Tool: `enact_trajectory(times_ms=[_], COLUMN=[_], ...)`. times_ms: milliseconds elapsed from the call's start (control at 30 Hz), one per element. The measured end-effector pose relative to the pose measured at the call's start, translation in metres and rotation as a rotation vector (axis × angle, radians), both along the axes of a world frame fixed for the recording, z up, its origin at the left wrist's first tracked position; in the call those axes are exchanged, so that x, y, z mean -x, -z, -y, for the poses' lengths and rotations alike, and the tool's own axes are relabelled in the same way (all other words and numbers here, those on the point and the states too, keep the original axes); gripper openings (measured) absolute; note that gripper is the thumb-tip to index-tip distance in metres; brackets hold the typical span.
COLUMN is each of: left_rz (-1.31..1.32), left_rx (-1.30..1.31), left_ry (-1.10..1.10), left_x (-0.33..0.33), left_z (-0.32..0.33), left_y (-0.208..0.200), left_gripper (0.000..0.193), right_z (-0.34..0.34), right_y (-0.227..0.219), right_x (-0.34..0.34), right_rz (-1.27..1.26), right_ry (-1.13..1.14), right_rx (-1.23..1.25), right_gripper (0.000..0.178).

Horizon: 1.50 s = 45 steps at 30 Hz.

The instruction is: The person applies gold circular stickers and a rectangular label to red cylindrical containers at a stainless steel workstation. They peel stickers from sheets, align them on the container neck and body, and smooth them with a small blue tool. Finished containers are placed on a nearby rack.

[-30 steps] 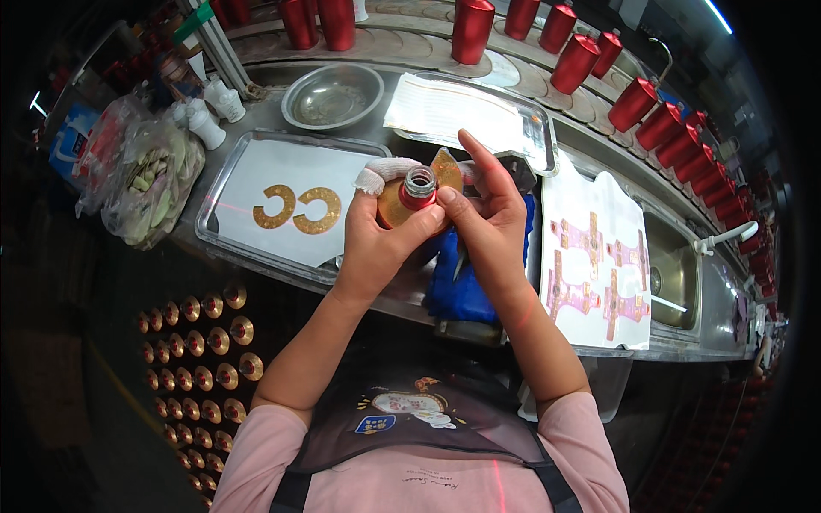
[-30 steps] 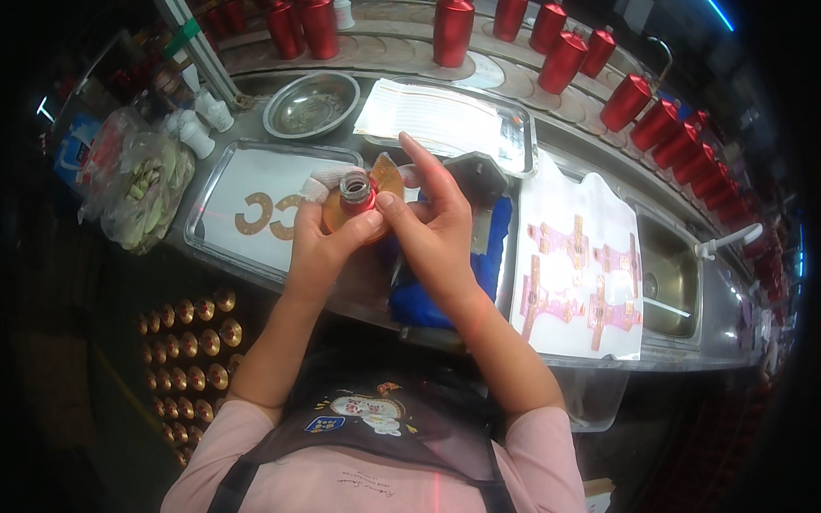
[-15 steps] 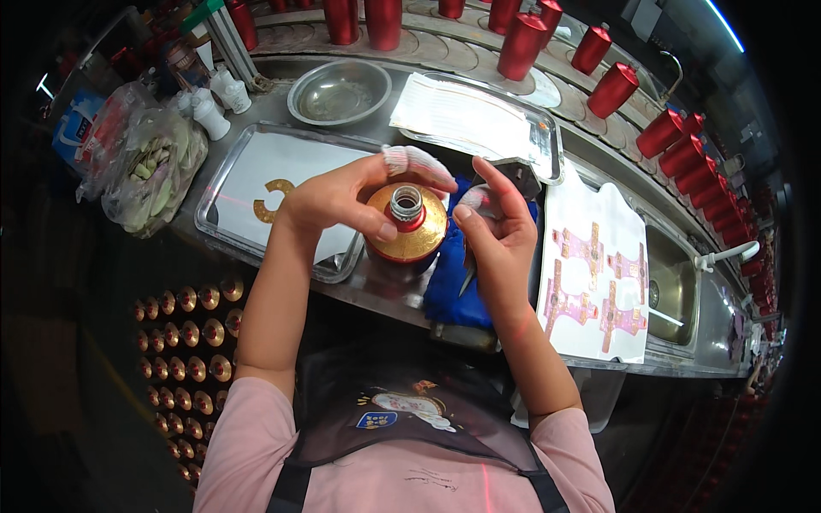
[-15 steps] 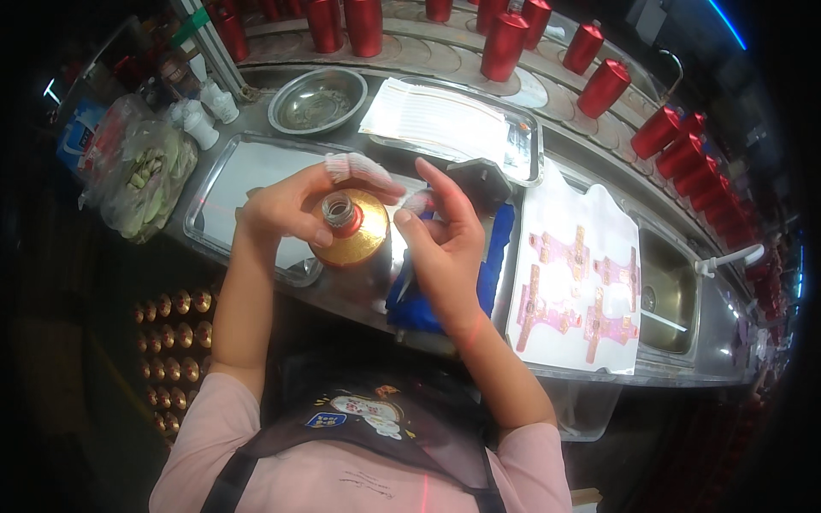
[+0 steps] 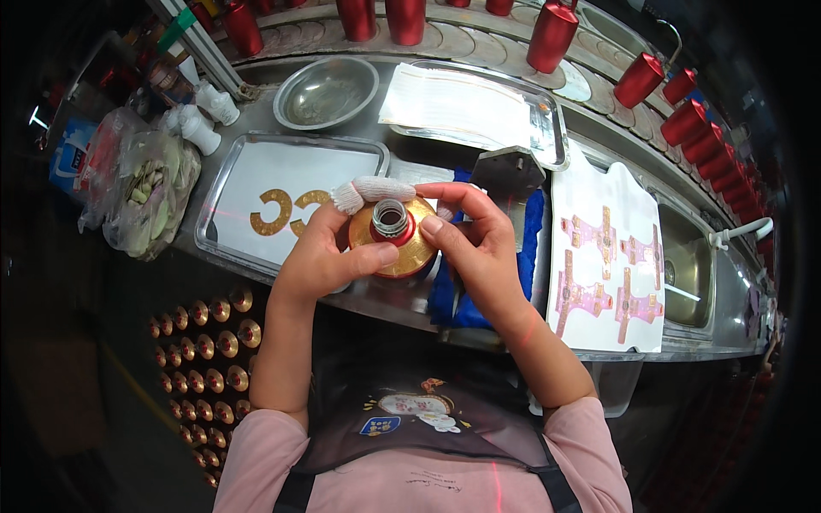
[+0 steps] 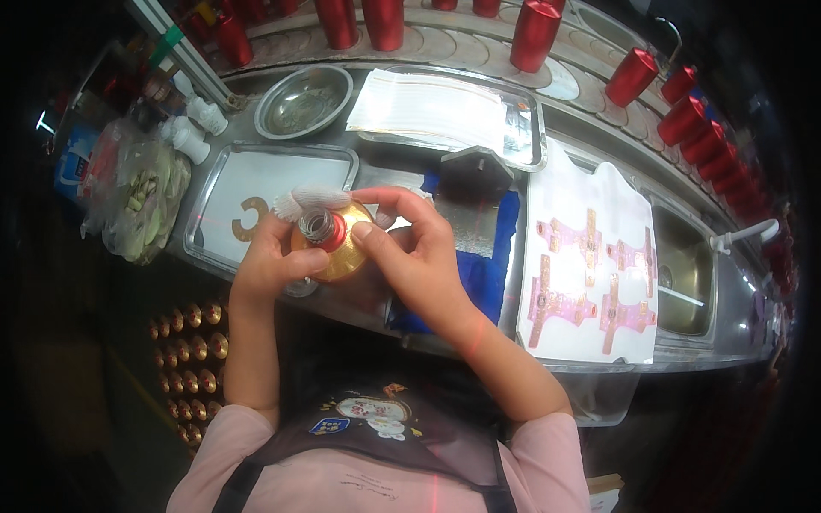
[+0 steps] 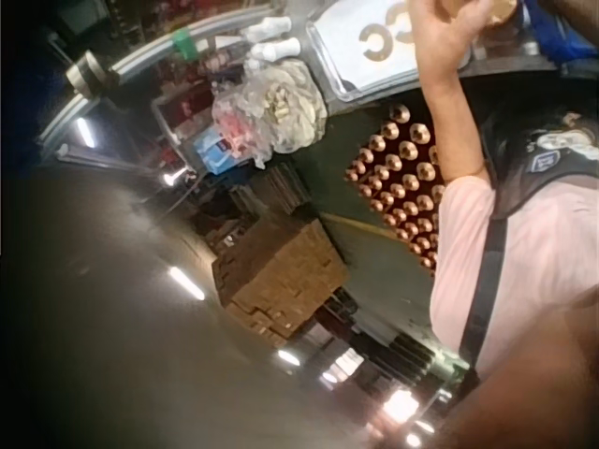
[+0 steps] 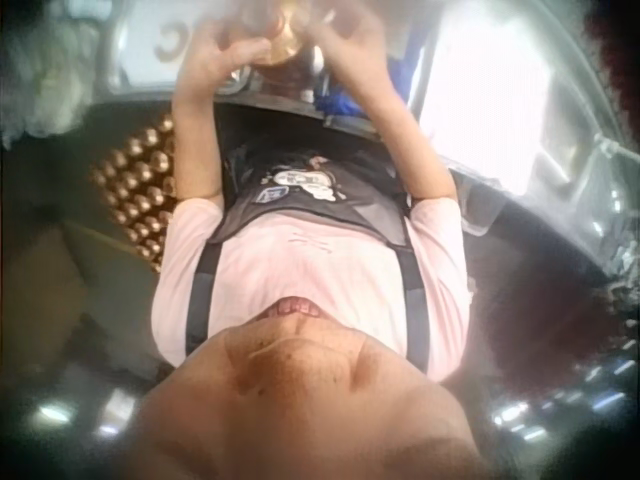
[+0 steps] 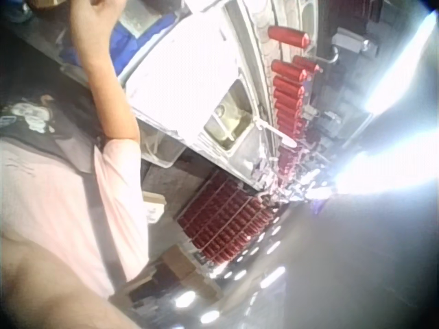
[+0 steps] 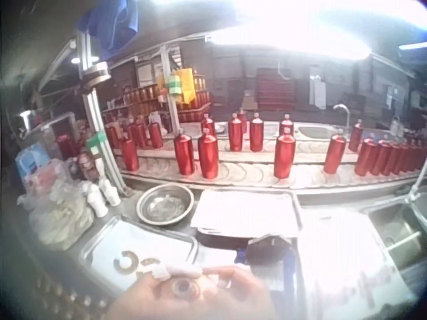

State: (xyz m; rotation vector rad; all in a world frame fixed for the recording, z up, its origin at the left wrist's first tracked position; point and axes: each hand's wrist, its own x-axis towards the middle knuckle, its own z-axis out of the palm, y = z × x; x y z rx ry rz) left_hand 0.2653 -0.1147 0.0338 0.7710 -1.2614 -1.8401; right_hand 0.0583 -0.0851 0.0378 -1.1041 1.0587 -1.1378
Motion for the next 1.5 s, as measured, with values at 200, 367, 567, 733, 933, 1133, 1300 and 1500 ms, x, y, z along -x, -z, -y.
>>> enact_trajectory(times_ms=[200,367,567,733,933,1133,1300,1500], left_rz=[0.036,-0.006,0.017,0.003,0.028,0.053,0.016,-0.022], left_rx=[-0.013,0.000,-0.008,-0.011,0.061,0.047,0.068,0.023], left_ry=[-0.072,-0.081,-0.100,-0.105,-0.150,-0.171,-0.158,-0.169], left_x=[0.006,0.008,0.008,0.009,0.013,0.014,0.015,0.017], left_z=[-0.007,-0.006,-0.008,-0.007,-0.010,-0.014,-0.013,-0.016], left_y=[0.001,0.003,0.007,0.008,0.003,0.004,0.006,0.004], left_gripper=[0.055,0.054,0.054,0.055,0.053,0.052,0.052,0.055], right_z=[-0.011,-0.009,-0.005,0.000,-0.006,-0.010,-0.003,-0.007], right_y=[-0.003,0.001,0.006,0.009,0.002,0.003,0.009,0.004], right_x=[0.002,0.003,-0.002,-0.007,-0.001,0.008,0.010,0.011], right_rz=[-0.256,-0.142,-0.135,0.050,-0.207,-0.215,-0.049,-0.149], right_ry=[0.013,-0.005,0.041,0.058,0.066,-0.007,-0.039,-0.044], right_rx=[0.010,0.050,0.051,-0.024,0.039,0.083,-0.019,0.043], right_gripper=[0.043,0.044,0.038,0.033,0.037,0.047,0.045,0.046])
